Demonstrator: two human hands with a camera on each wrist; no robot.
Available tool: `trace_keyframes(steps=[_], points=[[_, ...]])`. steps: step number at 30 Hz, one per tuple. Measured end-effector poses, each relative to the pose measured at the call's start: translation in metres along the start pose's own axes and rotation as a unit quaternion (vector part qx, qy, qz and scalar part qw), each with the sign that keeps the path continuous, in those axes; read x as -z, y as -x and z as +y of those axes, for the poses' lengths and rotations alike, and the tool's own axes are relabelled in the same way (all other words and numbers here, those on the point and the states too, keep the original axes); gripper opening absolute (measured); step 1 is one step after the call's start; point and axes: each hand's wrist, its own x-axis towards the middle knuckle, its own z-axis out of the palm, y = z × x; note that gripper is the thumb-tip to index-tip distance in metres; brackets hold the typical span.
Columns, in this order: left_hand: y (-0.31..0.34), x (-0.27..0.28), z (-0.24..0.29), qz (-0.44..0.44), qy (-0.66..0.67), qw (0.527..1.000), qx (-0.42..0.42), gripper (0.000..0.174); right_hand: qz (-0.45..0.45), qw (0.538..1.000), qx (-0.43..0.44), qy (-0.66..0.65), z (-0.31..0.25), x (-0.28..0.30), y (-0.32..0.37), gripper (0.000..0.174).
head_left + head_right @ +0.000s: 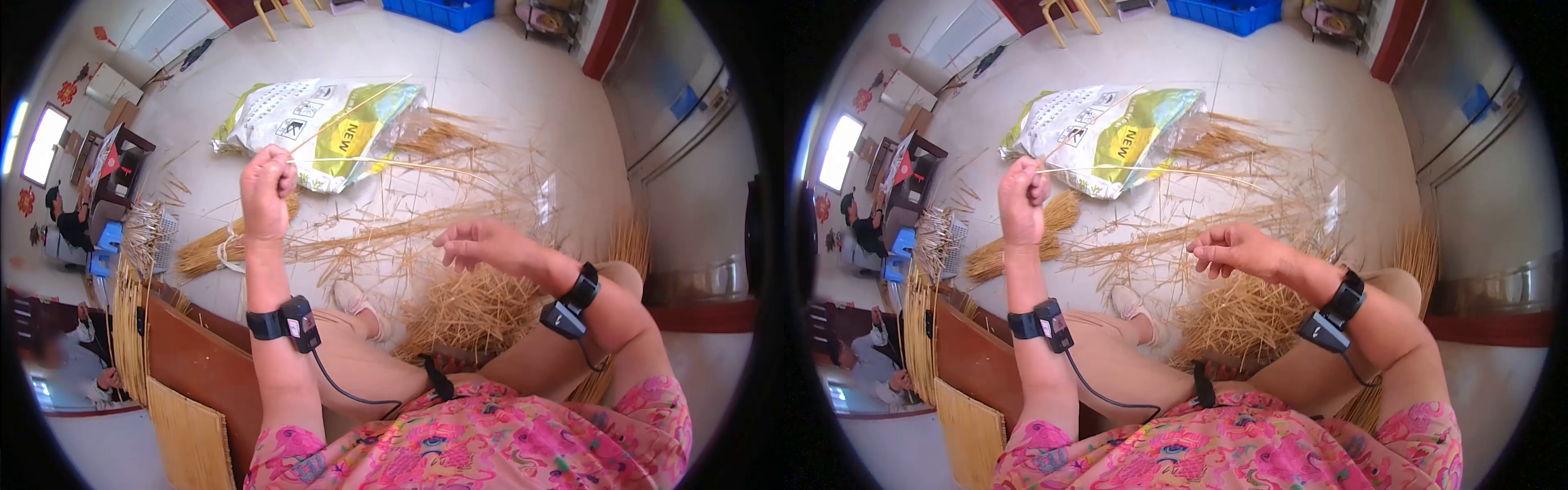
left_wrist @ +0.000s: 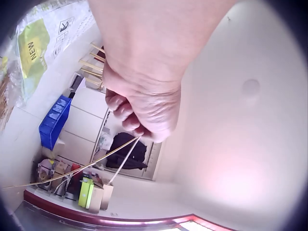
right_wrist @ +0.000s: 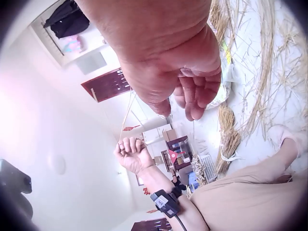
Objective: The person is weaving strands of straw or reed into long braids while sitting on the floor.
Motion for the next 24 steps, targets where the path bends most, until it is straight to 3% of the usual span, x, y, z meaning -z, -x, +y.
trace_keyframes(steps=[5, 8, 13, 17, 22, 24], points=[[0.007, -0.02, -0.009, -0.01, 0.068, 0.998, -0.005, 0.016, 0.034, 0.981, 0.081, -0.172, -0.007, 0.009, -0.009, 0.05], [0.011, -0.032, -0.021, -0.018, 0.07, 0.997, 0.023, 0.016, 0.079, 0.951, 0.127, -0.272, -0.008, 0.024, -0.017, 0.05], [0.021, -0.052, -0.025, -0.037, 0.075, 0.996, 0.034, 0.015, 0.086, 0.956, 0.061, -0.273, 0.002, 0.033, -0.026, 0.042], [0.029, -0.065, -0.005, -0.077, 0.083, 0.993, 0.018, 0.017, 0.04, 0.956, 0.02, -0.289, 0.008, 0.02, -0.029, 0.048], [0.032, -0.067, 0.01, -0.121, 0.141, 0.983, 0.0, 0.018, 0.032, 0.919, 0.182, -0.348, -0.018, 0.022, -0.032, 0.058], [0.028, -0.06, 0.007, -0.116, 0.118, 0.986, -0.008, 0.017, 0.057, 0.89, 0.194, -0.408, -0.027, 0.033, -0.03, 0.043]])
